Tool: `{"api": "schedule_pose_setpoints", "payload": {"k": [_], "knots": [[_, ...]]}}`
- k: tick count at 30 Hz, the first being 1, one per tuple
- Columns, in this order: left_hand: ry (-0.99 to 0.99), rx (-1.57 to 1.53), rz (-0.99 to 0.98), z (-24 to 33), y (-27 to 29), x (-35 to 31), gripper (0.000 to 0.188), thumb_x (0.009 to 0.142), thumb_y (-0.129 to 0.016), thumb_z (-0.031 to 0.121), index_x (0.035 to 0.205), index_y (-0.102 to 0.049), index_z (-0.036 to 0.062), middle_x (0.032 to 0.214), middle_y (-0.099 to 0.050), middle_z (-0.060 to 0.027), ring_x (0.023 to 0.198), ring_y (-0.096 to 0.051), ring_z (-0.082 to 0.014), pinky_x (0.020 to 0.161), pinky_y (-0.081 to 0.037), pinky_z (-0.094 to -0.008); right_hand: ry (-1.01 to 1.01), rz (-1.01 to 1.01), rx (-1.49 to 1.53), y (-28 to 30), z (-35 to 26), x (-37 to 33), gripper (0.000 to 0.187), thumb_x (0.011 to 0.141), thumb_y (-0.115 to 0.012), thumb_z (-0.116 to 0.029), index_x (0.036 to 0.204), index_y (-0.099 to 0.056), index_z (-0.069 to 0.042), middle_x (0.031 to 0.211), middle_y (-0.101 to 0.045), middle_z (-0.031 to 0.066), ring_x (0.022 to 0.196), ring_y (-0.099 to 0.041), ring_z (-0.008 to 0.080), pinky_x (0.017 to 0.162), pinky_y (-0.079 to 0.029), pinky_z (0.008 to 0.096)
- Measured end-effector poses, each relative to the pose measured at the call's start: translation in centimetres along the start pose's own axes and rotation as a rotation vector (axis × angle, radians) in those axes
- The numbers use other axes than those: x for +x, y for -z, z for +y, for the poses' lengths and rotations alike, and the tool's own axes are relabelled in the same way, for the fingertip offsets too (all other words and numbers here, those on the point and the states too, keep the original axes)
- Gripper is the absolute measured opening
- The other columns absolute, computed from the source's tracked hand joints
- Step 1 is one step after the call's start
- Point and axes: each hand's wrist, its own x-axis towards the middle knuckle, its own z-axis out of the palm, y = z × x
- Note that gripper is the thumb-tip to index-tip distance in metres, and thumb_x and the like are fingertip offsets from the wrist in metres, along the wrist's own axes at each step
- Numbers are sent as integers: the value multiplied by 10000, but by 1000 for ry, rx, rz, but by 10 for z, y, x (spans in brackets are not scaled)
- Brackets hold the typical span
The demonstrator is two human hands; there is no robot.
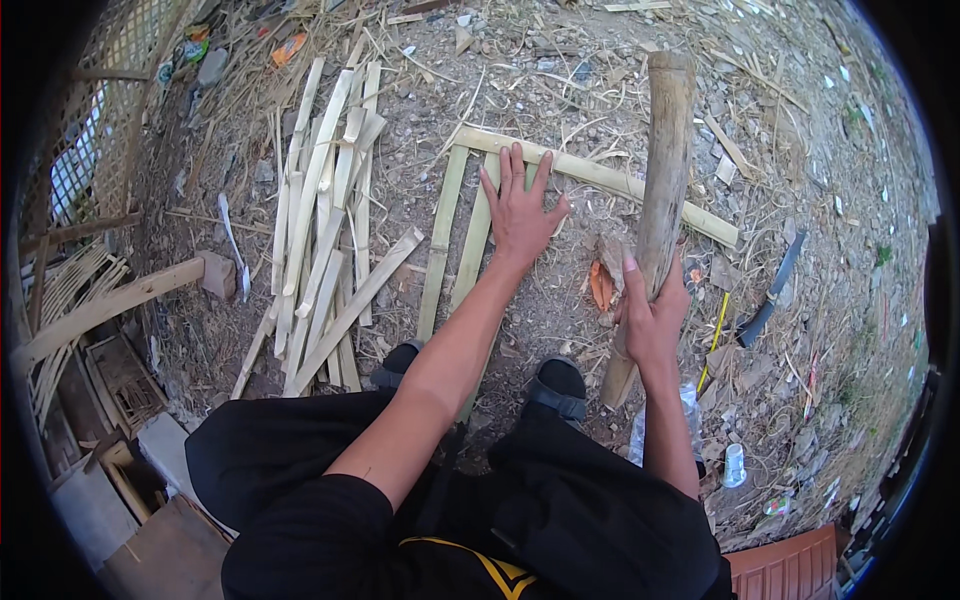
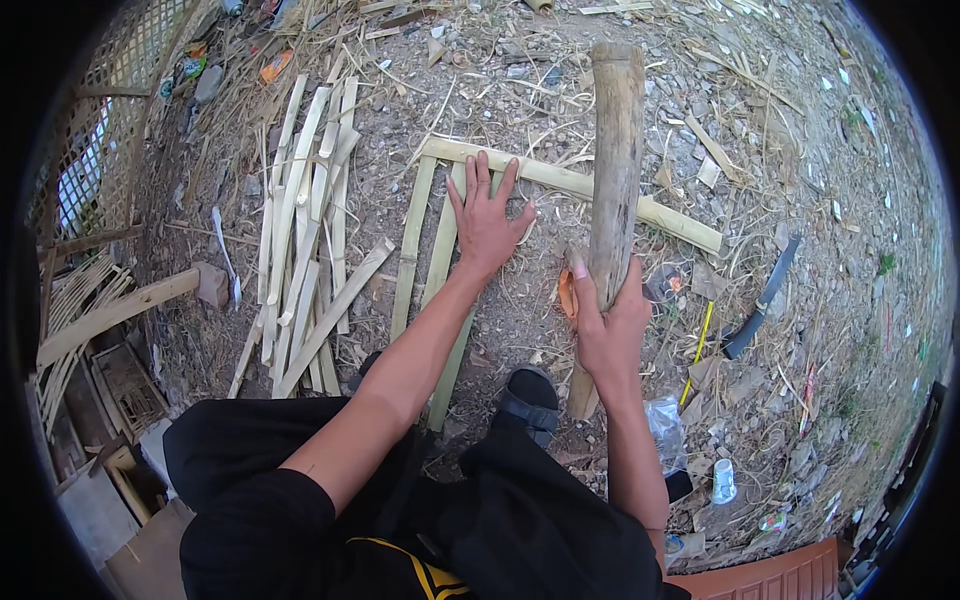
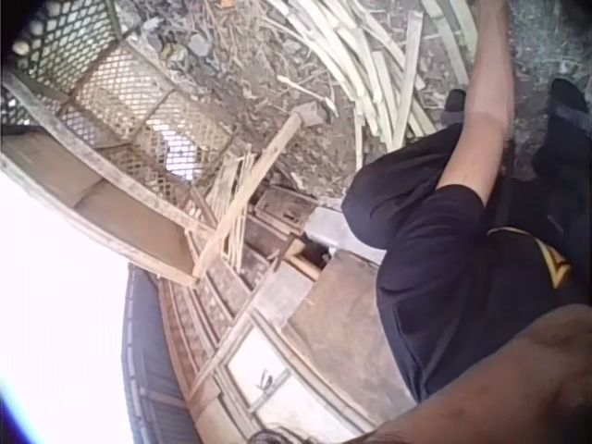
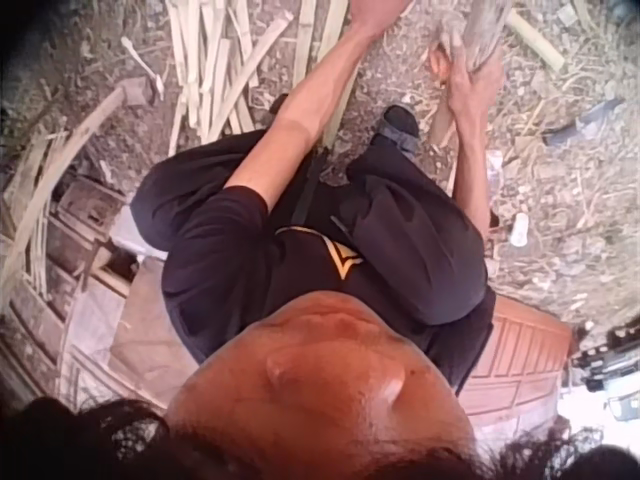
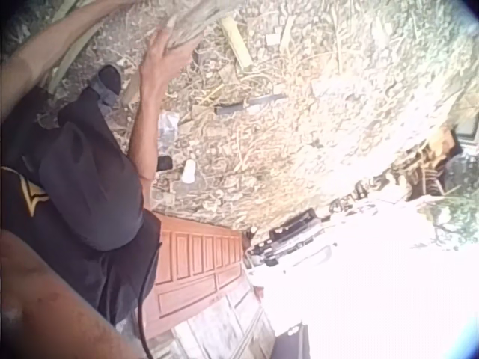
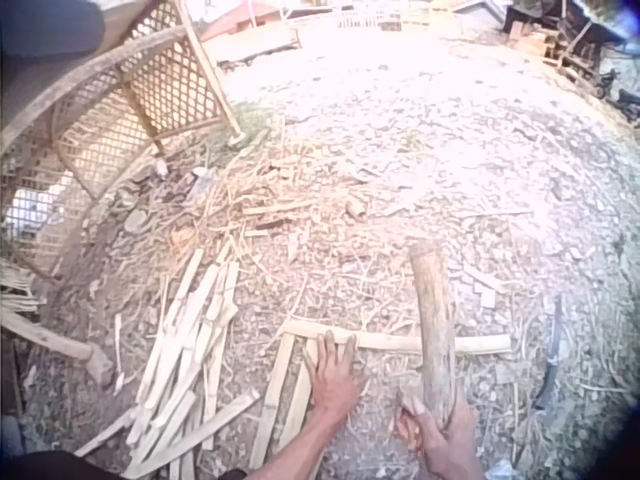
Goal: The person fastens a waist strap, arranges bamboo strips into a frame, hammers nails into the joints using a wooden club, lifts the assembled frame, and sorts through a pile of bamboo strips by hand.
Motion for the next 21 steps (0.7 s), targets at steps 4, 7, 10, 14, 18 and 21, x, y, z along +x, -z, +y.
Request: {"api": "schedule_pose_setpoints", "payload": {"k": [4, 7, 10, 14, 18, 21], "knots": [[5, -108, 86, -8, 12, -2, 590, 881, -668, 408, 1377, -582, 101, 1479, -458, -244, 1415, -374, -363, 1174, -148, -615, -261, -83, 21, 6, 13, -21, 357, 961, -684, -253, 1132, -563, 37, 662, -622, 77, 474, -586, 145, 450, -446, 313], [109, -54, 59, 6, 43, -17, 528, 874, -679, 380, 1277, -630, 43, 1280, -610, -215, 1213, -537, -328, 1060, -303, -560, -246, -94, -29, 7, 26, -36, 313, 978, -663, -242, 1139, -566, 8, 676, -576, 40, 463, -549, 108, 425, -429, 275], [243, 63, -32, 17, 58, -34, 488, 872, -691, 355, 1213, -642, 8, 1085, -675, -196, 1003, -617, -320, 910, -382, -489, -275, -74, 43, 6, 28, -45, 369, 966, -675, -265, 1139, -568, 42, 692, -632, 89, 453, -573, 132, 413, -437, 299], [232, 104, -98, 18, 55, -46, 379, 877, -711, 311, 1069, -619, -3, 888, -655, -179, 824, -628, -347, 838, -408, -454, -330, -83, 104, -2, 26, -51, 370, 967, -675, -264, 1143, -566, 42, 686, -631, 90, 447, -569, 128, 405, -437, 296], [262, -28, -199, 12, 54, -47, 452, 929, -670, 323, 1180, -629, -51, 928, -660, -227, 771, -639, -415, 755, -480, -484, -341, -98, 147, -7, 28, -55, 360, 970, -672, -255, 1146, -563, 40, 694, -630, 86, 444, -566, 125, 405, -439, 293], [228, -23, -174, 10, 49, -49, 440, 936, -668, 292, 1187, -621, -66, 929, -649, -232, 761, -634, -417, 704, -496, -486, -326, -112, 139, -9, 28, -56, 360, 971, -672, -251, 1150, -558, 40, 701, -628, 86, 445, -566, 120, 402, -437, 292]]}}
